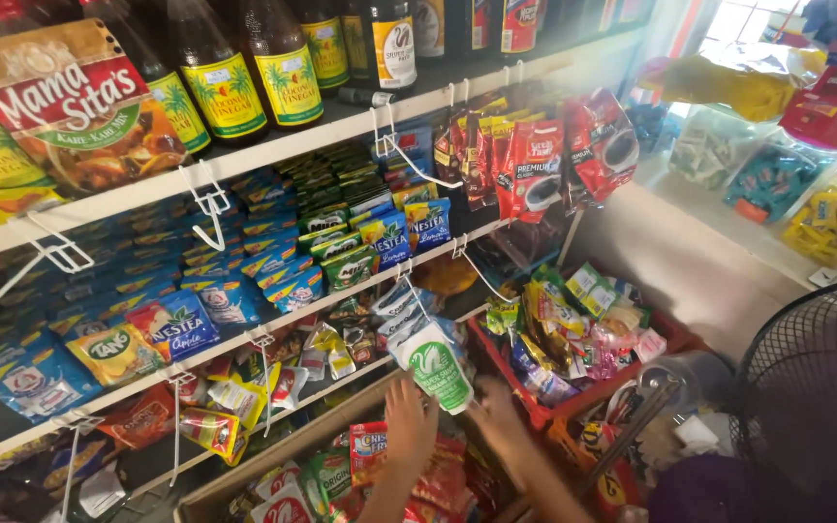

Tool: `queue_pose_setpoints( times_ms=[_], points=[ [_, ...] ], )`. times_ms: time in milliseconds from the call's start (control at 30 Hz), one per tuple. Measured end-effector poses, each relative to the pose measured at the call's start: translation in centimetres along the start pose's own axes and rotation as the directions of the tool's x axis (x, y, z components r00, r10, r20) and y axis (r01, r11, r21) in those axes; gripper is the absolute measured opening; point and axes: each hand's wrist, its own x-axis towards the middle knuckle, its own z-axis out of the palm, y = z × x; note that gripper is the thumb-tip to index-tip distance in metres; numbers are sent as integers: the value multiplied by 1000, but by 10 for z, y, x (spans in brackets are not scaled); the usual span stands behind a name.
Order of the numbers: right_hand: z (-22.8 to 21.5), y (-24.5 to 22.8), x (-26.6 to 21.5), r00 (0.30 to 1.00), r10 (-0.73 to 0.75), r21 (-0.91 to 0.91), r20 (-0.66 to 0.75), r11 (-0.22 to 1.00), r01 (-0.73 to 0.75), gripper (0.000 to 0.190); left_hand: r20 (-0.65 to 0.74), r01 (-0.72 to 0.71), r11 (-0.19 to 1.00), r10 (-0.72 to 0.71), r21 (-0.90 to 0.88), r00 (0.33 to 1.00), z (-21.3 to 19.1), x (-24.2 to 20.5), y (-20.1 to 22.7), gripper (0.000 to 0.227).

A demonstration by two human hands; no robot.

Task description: The person takes various snack packets, including chips and coffee sachets, from a cardboard box and hangs them on metal hooks attached to a store shelf. They repeatedly reach into the box, select items, and place them on the display rack.

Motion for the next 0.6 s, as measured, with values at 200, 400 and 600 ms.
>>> queue_pose_setpoints(
  times_ms=[200, 400, 600],
  points=[
    [-102, -167, 112, 932, 343, 230, -116, 922, -311, 49, -269, -471, 851, 409, -233, 872, -64, 41, 115, 59],
    [-143, -240, 182, 954, 200, 561, -225, 827, -41, 47, -354, -602, 723, 495, -340, 794, -83, 77, 195, 57],
    [-146, -276, 209, 959, 179, 686, -222, 727, 23, 40, -399, -652, 612, 516, -447, 758, -66, 118, 225, 51]
  ],
)
